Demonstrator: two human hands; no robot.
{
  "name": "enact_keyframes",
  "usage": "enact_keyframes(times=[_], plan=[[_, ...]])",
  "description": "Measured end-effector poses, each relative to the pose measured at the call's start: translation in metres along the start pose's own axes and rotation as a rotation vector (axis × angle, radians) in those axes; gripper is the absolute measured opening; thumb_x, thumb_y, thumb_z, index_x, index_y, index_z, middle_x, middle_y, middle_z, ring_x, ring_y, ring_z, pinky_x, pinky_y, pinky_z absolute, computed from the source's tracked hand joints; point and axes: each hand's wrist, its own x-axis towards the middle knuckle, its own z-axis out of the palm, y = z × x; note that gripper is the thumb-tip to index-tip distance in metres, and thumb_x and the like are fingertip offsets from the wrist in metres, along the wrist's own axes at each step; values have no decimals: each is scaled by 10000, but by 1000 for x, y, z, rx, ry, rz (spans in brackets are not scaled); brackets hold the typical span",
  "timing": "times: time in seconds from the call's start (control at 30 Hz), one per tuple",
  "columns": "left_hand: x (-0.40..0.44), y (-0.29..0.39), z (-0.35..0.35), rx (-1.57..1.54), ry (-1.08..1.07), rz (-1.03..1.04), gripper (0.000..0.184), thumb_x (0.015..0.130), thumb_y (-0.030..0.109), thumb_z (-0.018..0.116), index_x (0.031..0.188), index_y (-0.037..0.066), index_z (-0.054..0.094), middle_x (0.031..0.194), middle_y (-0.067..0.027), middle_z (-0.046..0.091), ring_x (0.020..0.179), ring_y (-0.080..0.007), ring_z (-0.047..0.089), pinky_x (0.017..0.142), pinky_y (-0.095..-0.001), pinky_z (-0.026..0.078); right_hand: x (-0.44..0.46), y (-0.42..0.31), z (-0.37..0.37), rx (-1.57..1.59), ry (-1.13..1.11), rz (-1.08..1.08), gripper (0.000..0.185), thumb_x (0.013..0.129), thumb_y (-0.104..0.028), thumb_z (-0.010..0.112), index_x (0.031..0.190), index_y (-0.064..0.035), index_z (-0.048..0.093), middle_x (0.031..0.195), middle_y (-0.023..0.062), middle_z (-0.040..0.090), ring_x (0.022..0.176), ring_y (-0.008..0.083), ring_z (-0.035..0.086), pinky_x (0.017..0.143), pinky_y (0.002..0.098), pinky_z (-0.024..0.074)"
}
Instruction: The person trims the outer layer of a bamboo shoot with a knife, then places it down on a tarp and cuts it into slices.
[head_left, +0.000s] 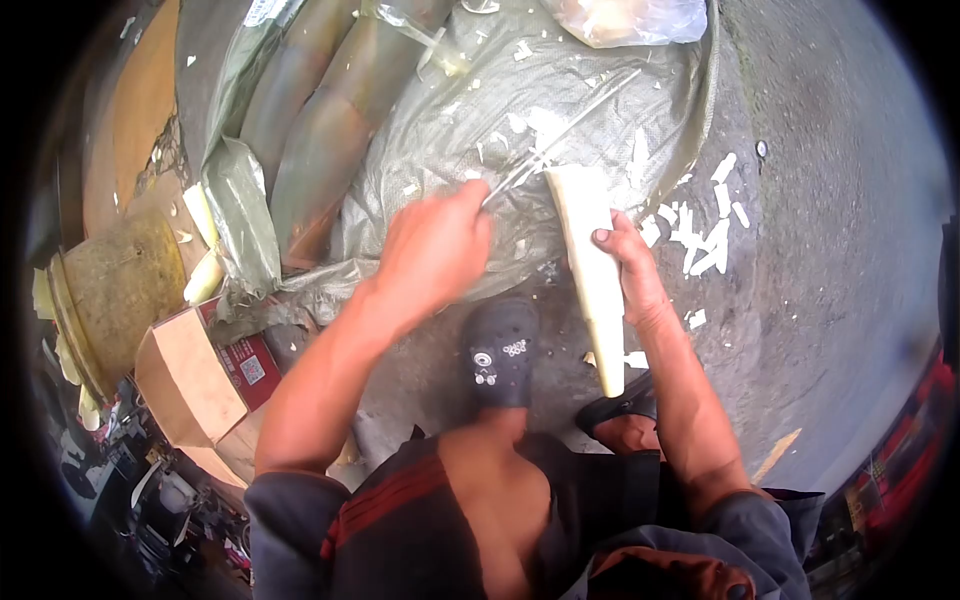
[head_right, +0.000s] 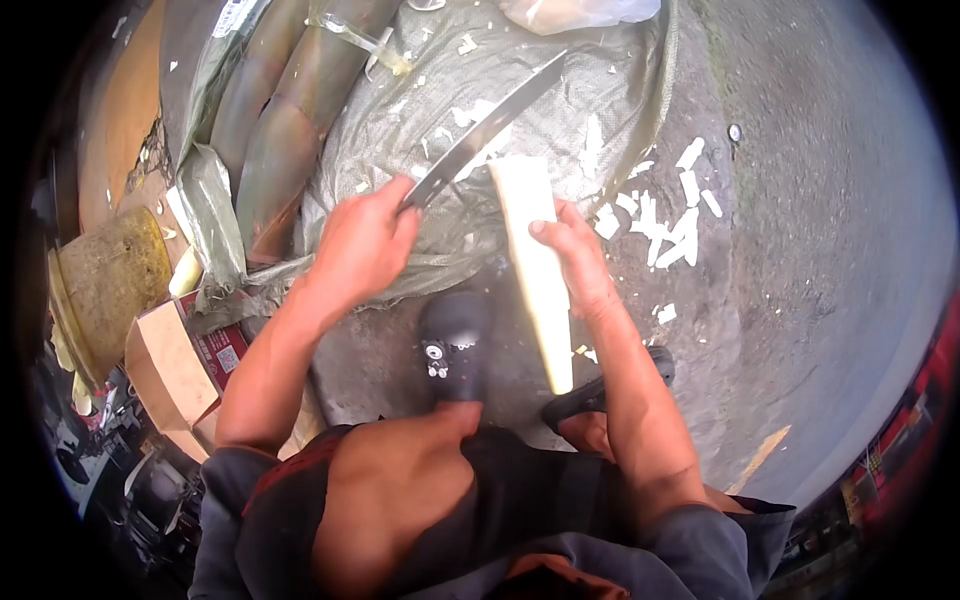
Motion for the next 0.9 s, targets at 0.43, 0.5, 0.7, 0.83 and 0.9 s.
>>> enact_keyframes(times=[0.43, 0.5, 0.7, 0.83, 0.9], plan=[[-41, -4, -7, 69, -104, -5, 128, 906, 95, 578, 1011, 24, 568, 674, -231, 637, 674, -470, 624, 635, -568, 469, 1, 6, 20, -413, 94, -147, 729, 791, -336, 782, 1342, 35, 483, 1175, 138, 614, 1020, 207, 607, 894, 343, 494], [-34, -2, -5, 91, -161, -30, 136, 908, 95, 570, 1022, 21, 569, 703, -233, 651, 687, -472, 629, 649, -574, 472, 2, 8, 19, -378, 81, -138, 728, 791, -335, 781, 1344, 31, 482, 1171, 139, 614, 1018, 205, 608, 886, 339, 495], [-4, -1, 11, 30, -148, -27, 143, 908, 100, 558, 1009, 2, 584, 735, -265, 652, 719, -478, 637, 678, -574, 475, 2, 5, 18, -296, 71, -115, 698, 801, -320, 778, 1335, 20, 484, 1137, 127, 610, 971, 181, 611, 829, 310, 504], [12, -3, 24, 63, -132, -6, 169, 905, 104, 549, 1022, -8, 598, 757, -267, 659, 758, -475, 644, 707, -571, 478, 1, 4, 19, -259, 60, -97, 674, 811, -300, 777, 1329, 15, 482, 1120, 123, 612, 952, 174, 616, 809, 302, 513], [25, 0, 27, 96, -183, -24, 187, 903, 107, 548, 1041, -5, 605, 777, -261, 666, 783, -471, 648, 724, -568, 480, 1, 5, 19, -254, 54, -85, 669, 815, -285, 773, 1336, 13, 476, 1111, 125, 615, 926, 176, 621, 789, 304, 520]])
